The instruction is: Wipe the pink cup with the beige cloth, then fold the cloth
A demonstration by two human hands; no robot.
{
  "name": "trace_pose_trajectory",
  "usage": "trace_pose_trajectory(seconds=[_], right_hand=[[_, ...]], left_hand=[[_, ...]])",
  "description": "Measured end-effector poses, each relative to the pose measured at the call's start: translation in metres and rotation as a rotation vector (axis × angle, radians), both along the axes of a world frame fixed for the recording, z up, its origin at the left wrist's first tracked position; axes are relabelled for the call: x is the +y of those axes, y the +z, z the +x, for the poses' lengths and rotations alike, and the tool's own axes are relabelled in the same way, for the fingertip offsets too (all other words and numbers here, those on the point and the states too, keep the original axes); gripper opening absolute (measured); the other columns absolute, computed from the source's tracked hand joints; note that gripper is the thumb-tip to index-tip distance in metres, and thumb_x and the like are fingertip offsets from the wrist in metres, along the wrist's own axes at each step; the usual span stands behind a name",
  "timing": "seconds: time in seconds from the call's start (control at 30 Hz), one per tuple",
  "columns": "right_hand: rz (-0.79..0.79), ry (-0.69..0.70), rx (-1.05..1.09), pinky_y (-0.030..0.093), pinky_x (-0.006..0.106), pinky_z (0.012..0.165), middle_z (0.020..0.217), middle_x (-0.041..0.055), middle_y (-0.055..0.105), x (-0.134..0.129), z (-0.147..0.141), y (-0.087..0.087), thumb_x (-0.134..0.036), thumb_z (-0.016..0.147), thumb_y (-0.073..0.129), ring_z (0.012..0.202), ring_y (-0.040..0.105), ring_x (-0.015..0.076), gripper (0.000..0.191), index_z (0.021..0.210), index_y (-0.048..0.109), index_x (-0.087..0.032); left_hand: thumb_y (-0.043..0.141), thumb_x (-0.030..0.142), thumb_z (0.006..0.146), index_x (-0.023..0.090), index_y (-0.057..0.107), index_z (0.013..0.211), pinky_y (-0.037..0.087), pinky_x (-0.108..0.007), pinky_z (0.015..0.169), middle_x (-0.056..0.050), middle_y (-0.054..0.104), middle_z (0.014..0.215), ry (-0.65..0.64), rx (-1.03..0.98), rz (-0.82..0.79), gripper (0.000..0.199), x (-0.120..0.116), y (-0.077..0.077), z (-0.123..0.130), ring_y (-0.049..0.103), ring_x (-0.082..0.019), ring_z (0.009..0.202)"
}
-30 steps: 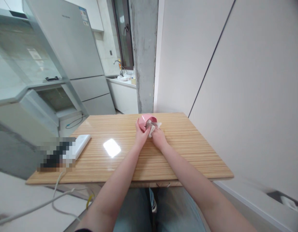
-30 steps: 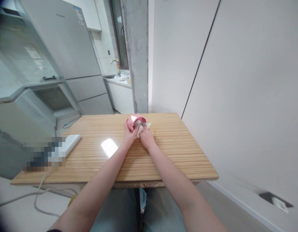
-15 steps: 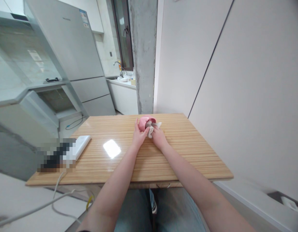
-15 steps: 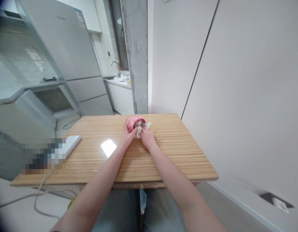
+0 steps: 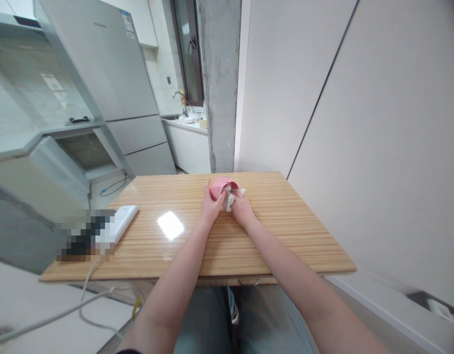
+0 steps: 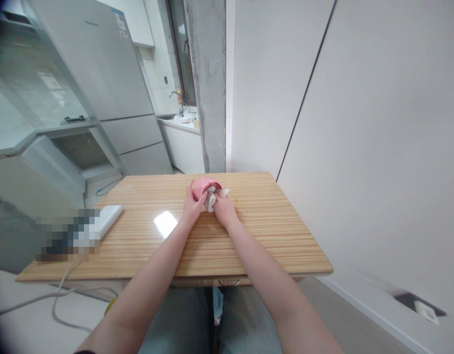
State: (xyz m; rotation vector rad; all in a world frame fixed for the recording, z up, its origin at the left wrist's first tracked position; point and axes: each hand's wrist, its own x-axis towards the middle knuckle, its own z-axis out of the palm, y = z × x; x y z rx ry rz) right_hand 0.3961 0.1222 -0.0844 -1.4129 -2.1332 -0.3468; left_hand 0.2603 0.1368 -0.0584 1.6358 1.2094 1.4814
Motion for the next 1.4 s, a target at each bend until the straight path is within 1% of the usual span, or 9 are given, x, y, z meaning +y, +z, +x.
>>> trace_pose_trajectory(seconds=[0.13,0.23,0.4,0.57,0.67,0.8,0.93,1.17,1.4], right_hand=[[0.0,0.018,0.053,0.044,0.036,0.093,0.108,0.0145,0.061,0.003,0.001,-0.004,-0.015,0.089,0.048,0.109,0.05,0.0241,0.024,0.106,0.066,-0.014],[0.005,0.073,0.006,0.044,0.036,0.09,0.106,0.0145,0.062,0.002,0.001,-0.002,-0.014,0.088,0.05,0.108,0.05,0.0239,0.023,0.104,0.067,-0.013],[0.051,0.121,-0.074,0.04,0.039,0.091,0.114,0.0151,0.061,-0.002,0.002,0.007,-0.014,0.089,0.049,0.116,0.046,0.0249,0.026,0.11,0.063,-0.013],[-0.022,0.022,-0.025,0.038,0.04,0.09,0.106,0.0149,0.064,-0.003,0.001,0.006,-0.015,0.09,0.047,0.11,0.048,0.0262,0.024,0.104,0.067,-0.013],[-0.045,0.007,0.008,0.038,0.041,0.091,0.107,0.0147,0.064,-0.003,-0.001,0.004,-0.014,0.089,0.048,0.11,0.048,0.0264,0.026,0.106,0.067,-0.014],[-0.039,0.077,-0.054,0.038,0.04,0.09,0.111,0.0144,0.063,-0.005,-0.001,0.006,-0.015,0.088,0.049,0.112,0.047,0.0262,0.026,0.108,0.066,-0.015],[-0.01,0.116,-0.087,0.036,0.041,0.093,0.115,0.0151,0.062,-0.005,0.001,0.007,-0.018,0.09,0.047,0.116,0.045,0.0265,0.027,0.111,0.064,-0.014],[-0.028,0.001,0.047,0.037,0.041,0.093,0.108,0.0152,0.064,0.0,0.002,0.0,-0.014,0.087,0.05,0.109,0.049,0.0268,0.025,0.106,0.065,-0.012],[-0.064,0.09,-0.056,0.038,0.041,0.092,0.117,0.0159,0.06,-0.001,0.005,0.004,-0.016,0.087,0.05,0.116,0.047,0.0259,0.026,0.11,0.063,-0.014]], left_hand=[[0.067,0.034,0.077,0.016,0.026,0.142,0.046,-0.034,0.098,-0.014,0.057,0.128,-0.04,-0.138,-0.053,0.079,0.002,-0.011,0.014,0.058,-0.022,0.115],[0.059,0.035,0.082,0.015,0.035,0.138,0.044,-0.037,0.101,-0.014,0.057,0.128,0.018,-0.053,-0.049,0.064,0.005,-0.01,0.005,0.056,-0.023,0.117],[0.061,0.035,0.081,0.019,0.04,0.139,0.041,-0.04,0.104,-0.011,0.057,0.129,0.041,0.155,-0.01,0.063,0.011,-0.001,-0.018,0.053,-0.026,0.121],[0.066,0.038,0.076,0.017,0.022,0.146,0.047,-0.035,0.097,-0.013,0.056,0.129,-0.066,-0.094,-0.075,0.085,0.007,-0.009,0.002,0.058,-0.022,0.115],[0.063,0.032,0.078,0.015,0.017,0.146,0.047,-0.034,0.096,-0.013,0.058,0.126,-0.095,-0.157,-0.088,0.084,0.006,-0.014,0.012,0.06,-0.02,0.11],[0.054,0.022,0.08,0.016,0.027,0.144,0.046,-0.038,0.097,-0.011,0.06,0.123,-0.006,0.006,-0.068,0.069,0.008,-0.007,-0.007,0.061,-0.022,0.107],[0.062,0.025,0.075,0.023,0.038,0.141,0.047,-0.042,0.095,-0.009,0.064,0.118,-0.028,0.229,-0.013,0.07,0.007,0.003,-0.025,0.063,-0.027,0.103],[0.066,0.033,0.076,0.017,0.01,0.147,0.048,-0.036,0.095,-0.015,0.057,0.127,-0.133,-0.205,-0.073,0.092,0.012,-0.017,0.01,0.06,-0.021,0.111],[0.066,0.028,0.074,0.017,0.035,0.139,0.044,-0.042,0.101,-0.014,0.054,0.132,-0.083,-0.038,-0.125,0.073,0.02,-0.014,-0.012,0.055,-0.025,0.118]])
